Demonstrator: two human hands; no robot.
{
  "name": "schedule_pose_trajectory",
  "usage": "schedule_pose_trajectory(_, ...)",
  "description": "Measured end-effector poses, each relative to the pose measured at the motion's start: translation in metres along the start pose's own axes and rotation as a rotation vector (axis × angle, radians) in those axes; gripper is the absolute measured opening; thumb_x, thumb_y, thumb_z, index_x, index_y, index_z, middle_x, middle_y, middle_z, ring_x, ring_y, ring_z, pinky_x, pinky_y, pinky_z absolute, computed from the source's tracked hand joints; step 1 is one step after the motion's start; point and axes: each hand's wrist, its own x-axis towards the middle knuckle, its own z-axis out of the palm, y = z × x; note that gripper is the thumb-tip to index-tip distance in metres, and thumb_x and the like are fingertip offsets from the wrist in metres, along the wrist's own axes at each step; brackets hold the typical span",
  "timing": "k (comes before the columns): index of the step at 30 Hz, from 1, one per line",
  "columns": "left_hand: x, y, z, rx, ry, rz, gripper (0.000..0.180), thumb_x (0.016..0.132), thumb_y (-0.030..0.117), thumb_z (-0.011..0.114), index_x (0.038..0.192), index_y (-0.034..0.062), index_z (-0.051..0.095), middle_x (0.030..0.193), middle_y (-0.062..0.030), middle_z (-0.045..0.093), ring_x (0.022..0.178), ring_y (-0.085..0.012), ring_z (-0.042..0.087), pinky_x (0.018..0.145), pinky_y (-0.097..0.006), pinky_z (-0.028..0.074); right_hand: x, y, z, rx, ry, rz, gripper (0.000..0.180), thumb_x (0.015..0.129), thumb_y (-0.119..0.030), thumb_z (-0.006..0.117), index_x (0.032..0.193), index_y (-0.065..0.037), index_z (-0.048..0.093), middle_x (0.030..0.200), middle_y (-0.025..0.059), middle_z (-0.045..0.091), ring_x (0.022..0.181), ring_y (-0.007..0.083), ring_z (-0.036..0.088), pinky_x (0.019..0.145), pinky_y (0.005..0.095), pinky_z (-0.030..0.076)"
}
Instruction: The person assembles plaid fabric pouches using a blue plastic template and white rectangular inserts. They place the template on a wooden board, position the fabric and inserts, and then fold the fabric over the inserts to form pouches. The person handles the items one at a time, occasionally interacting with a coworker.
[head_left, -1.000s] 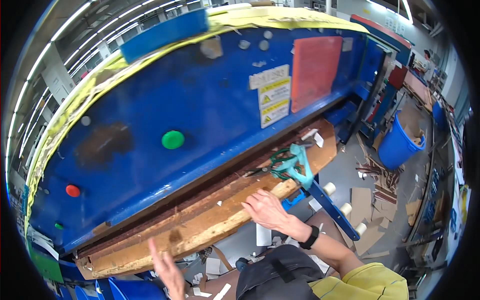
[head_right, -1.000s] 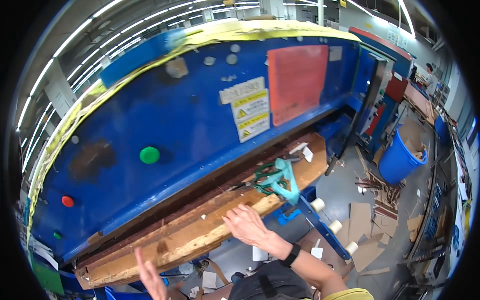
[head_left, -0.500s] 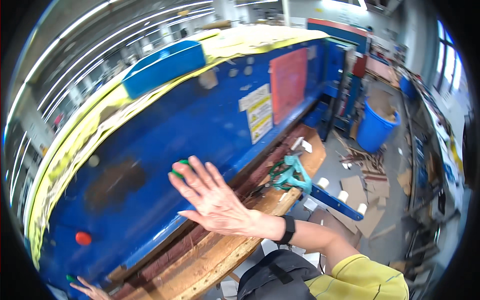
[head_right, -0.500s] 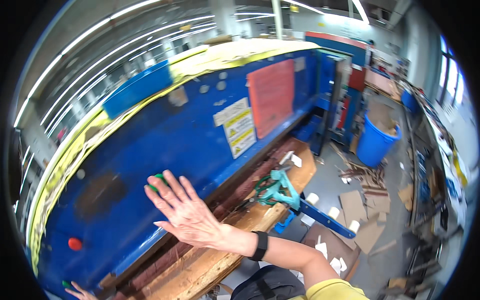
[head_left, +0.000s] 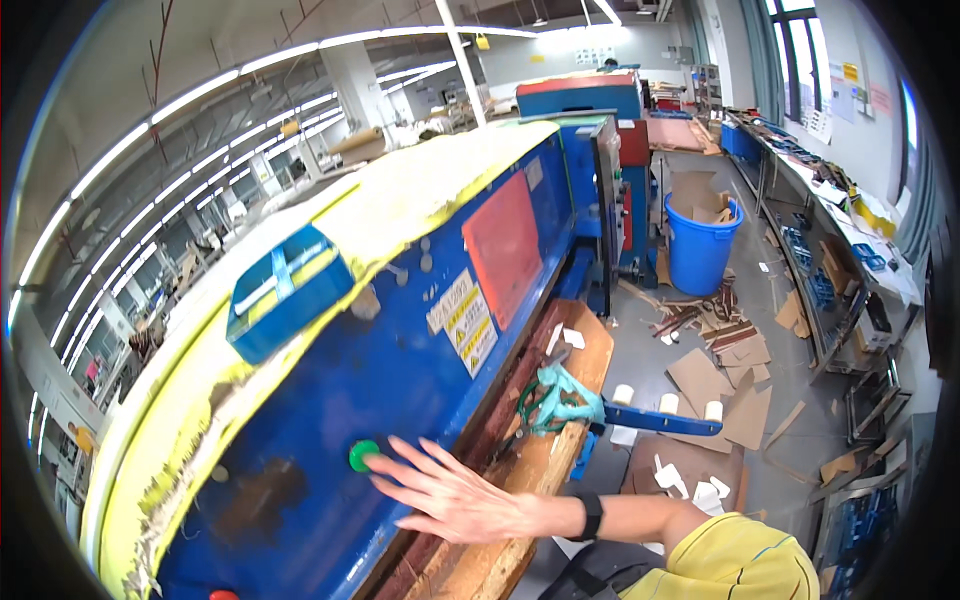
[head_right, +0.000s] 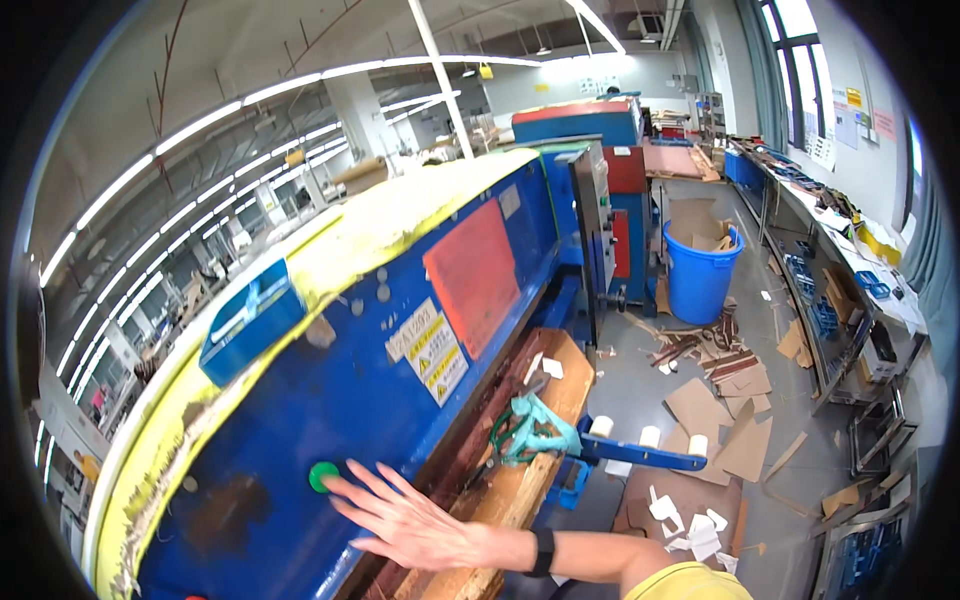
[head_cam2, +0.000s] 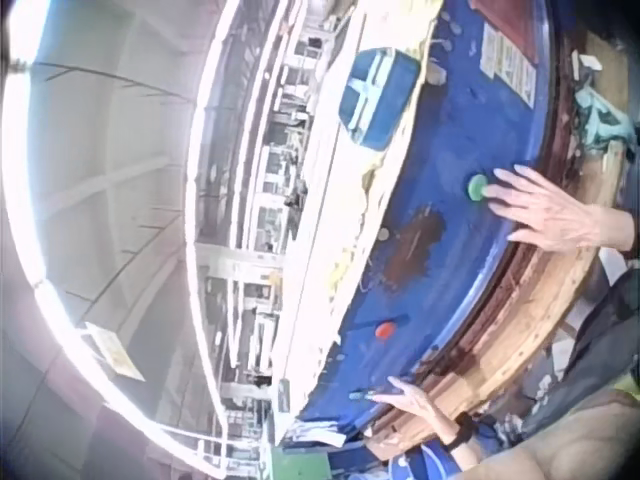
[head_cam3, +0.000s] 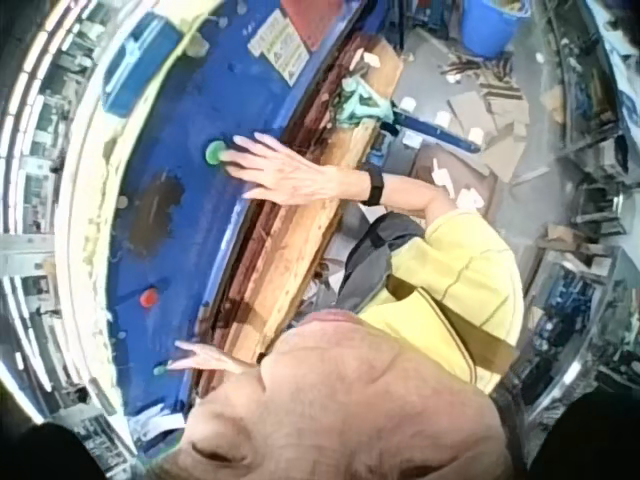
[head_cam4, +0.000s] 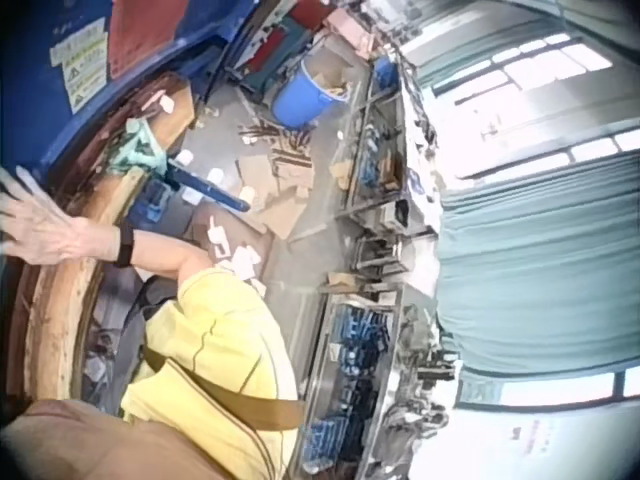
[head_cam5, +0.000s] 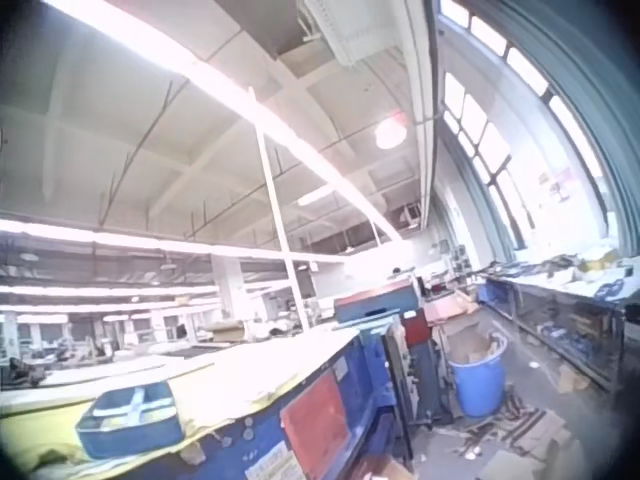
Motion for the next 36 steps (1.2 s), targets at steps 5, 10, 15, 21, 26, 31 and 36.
schedule_pose_trajectory(5,-0.137,0.115,0.004,-0.487,-0.911,-0.251,0.062,0.101,0.023,0.054,0.154,0.0075,0.024,0.129,-0.0232,0.059,0.12,-0.0309,0.056,0.101,-0.04,0.045,-0.099,0.04,-0.017,-0.125,-0.17,0.128,0.026,0.094,-0.027,0.059,0.087,-0.003,0.065,0.087,0.0094,0.066,0.086,0.0241,0.064,0.08,0.038,0.047)
schedule_pose_trajectory(10,-0.23,0.154,0.038,-0.13,-0.917,0.513,0.037,0.094,0.026,0.061,0.126,0.0085,0.064,0.113,-0.0232,0.065,0.108,-0.0413,0.059,0.096,-0.048,0.045,-0.145,0.072,-0.023,-0.237,-0.029,0.119,0.022,0.09,-0.025,0.062,0.078,-0.006,0.061,0.074,0.006,0.057,0.074,0.0244,0.056,0.072,0.0362,0.045)
schedule_pose_trajectory(15,-0.247,0.148,0.052,0.018,-0.738,0.531,0.029,0.092,0.023,0.061,0.116,0.0071,0.068,0.104,-0.0191,0.068,0.091,-0.0378,0.064,0.081,-0.047,0.05,-0.141,0.068,-0.015,-0.201,0.122,0.172,0.017,0.085,-0.02,0.064,0.073,-0.008,0.061,0.071,0.0037,0.057,0.068,0.0206,0.055,0.069,0.0333,0.044)
schedule_pose_trajectory(21,-0.249,0.157,0.051,0.099,-0.453,0.715,0.02,0.091,0.018,0.061,0.104,0.0076,0.073,0.089,-0.0165,0.07,0.078,-0.0347,0.066,0.069,-0.043,0.053,-0.144,0.071,-0.019,-0.143,0.182,0.125,0.011,0.083,-0.018,0.062,0.077,-0.009,0.06,0.073,0.003,0.055,0.07,0.0195,0.054,0.072,0.0325,0.044)
schedule_pose_trajectory(26,-0.254,0.158,0.052,0.247,-0.554,0.616,0.027,0.093,0.019,0.063,0.114,0.003,0.068,0.107,-0.0211,0.069,0.094,-0.034,0.068,0.081,-0.04,0.055,-0.155,0.078,-0.012,-0.087,0.191,0.105,0.013,0.085,-0.019,0.06,0.079,-0.007,0.061,0.078,0.0078,0.057,0.077,0.025,0.056,0.078,0.0398,0.045)
schedule_pose_trajectory(31,-0.257,0.16,0.05,0.148,-0.623,0.457,0.022,0.098,0.019,0.052,0.092,0.0001,0.062,0.091,-0.0194,0.057,0.09,-0.0378,0.054,0.08,-0.047,0.041,-0.155,0.074,-0.016,-0.047,0.05,0.158,0.015,0.09,-0.018,0.053,0.084,-0.006,0.059,0.082,0.0106,0.057,0.086,0.0283,0.055,0.087,0.0419,0.041)
schedule_pose_trajectory(36,-0.264,0.155,0.05,0.031,-0.667,0.461,0.026,0.101,0.022,0.046,0.101,-0.0011,0.06,0.098,-0.0222,0.057,0.096,-0.0402,0.054,0.085,-0.049,0.042,-0.163,0.08,-0.011,-0.166,0.033,0.094,0.018,0.092,-0.02,0.05,0.089,-0.005,0.06,0.087,0.012,0.059,0.091,0.0295,0.056,0.089,0.0415,0.042)
